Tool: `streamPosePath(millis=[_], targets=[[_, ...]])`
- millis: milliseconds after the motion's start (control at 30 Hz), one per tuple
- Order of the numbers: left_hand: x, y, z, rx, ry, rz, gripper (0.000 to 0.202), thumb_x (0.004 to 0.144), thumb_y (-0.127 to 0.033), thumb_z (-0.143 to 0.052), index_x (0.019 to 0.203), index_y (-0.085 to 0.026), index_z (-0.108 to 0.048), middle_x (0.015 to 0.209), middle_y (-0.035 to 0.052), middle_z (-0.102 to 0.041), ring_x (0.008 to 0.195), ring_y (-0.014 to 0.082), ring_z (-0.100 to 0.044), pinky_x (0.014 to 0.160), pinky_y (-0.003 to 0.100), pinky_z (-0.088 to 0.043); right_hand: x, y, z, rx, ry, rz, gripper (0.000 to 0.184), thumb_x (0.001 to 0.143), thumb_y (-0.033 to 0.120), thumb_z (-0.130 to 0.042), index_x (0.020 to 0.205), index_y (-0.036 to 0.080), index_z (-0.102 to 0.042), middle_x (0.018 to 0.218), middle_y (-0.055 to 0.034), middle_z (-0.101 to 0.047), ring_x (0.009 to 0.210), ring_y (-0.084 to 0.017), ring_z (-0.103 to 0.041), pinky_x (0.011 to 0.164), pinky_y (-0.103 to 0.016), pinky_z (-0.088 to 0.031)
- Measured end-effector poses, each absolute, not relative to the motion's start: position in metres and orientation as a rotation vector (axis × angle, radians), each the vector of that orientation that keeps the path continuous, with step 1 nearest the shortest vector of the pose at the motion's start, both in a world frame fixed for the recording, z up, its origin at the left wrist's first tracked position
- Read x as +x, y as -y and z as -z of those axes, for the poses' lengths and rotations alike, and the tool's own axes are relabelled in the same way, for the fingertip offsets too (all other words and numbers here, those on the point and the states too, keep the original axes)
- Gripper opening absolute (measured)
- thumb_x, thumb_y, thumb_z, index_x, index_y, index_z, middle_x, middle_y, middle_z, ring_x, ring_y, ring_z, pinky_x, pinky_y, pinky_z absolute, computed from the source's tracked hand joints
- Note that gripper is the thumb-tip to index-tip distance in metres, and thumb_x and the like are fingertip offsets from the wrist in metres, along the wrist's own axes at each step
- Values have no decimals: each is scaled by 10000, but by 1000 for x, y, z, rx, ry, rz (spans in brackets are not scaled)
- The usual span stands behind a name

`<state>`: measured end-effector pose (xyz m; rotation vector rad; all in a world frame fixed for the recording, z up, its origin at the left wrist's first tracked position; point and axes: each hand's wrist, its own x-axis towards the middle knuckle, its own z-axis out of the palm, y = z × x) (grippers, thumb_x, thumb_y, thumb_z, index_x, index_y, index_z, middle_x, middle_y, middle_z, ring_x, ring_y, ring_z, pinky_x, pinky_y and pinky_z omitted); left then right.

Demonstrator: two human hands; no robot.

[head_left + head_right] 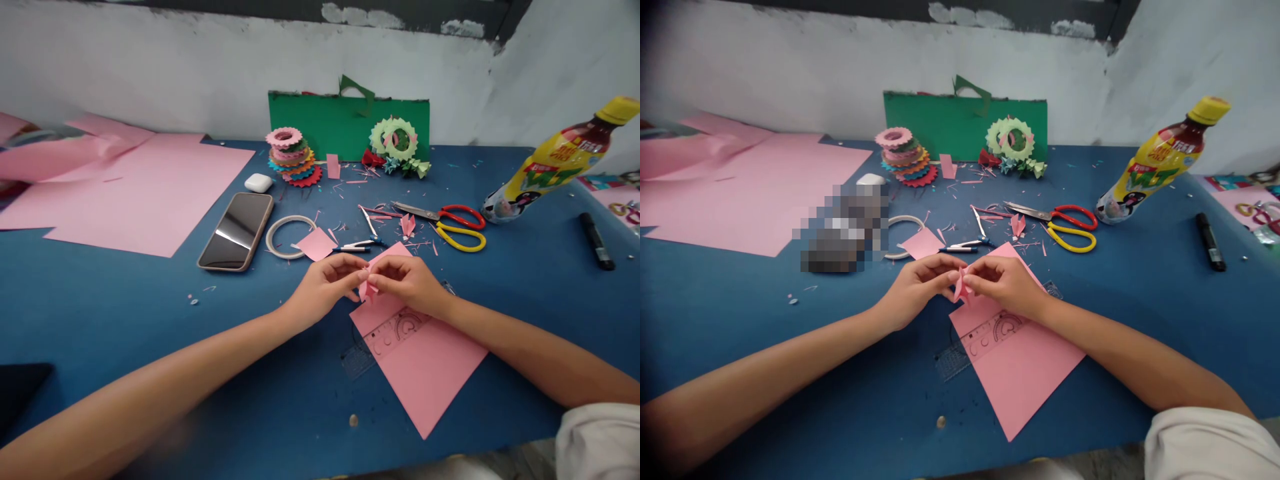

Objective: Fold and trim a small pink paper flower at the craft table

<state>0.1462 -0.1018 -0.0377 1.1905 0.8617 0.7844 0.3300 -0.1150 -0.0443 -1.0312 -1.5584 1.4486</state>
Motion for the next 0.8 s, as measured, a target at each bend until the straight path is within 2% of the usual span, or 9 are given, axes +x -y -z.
streamPosePath(millis=[100,233,400,567,800], targets=[[146,102,40,1168,-786,-752,351,681,-274,-747,969,-128,-611,833,44,-674,717,144,-645,601,235,-535,330,113,44,-1073,1467,-1408,231,774,396,-641,827,172,-622,726,-5,-656,648,-112,-629,631,-258,-521],[147,102,43,1138,-754,-740,420,646,-172,-771,1014,-132,-573,784,29,-684,704,136,-653,662,251,-524,330,112,42,-1107,1412,-1365,224,769,391,-645,825,176,-613,699,11,-645,588,-90,-609,575,-225,-513],[147,102,41,1117,-796,-795,327,698,-205,-742,972,-115,-588,724,22,-686,647,121,-649,609,221,-518,329,111,42,-1016,1374,-1470,231,794,380,-625,903,178,-603,719,9,-658,630,-97,-628,630,-249,-529],[145,102,40,1056,-834,-838,338,698,-247,-751,962,-127,-579,720,18,-695,628,124,-664,600,218,-535,327,111,45,-906,1354,-1536,369,700,299,-734,1024,209,-584,868,-17,-697,798,-146,-668,754,-314,-545],[144,100,45,1069,-831,-808,471,668,-245,-774,1070,-159,-544,760,28,-719,702,172,-691,600,239,-550,326,113,47,-992,1326,-1441,334,705,307,-729,992,200,-594,798,-1,-669,717,-123,-647,701,-292,-549]])
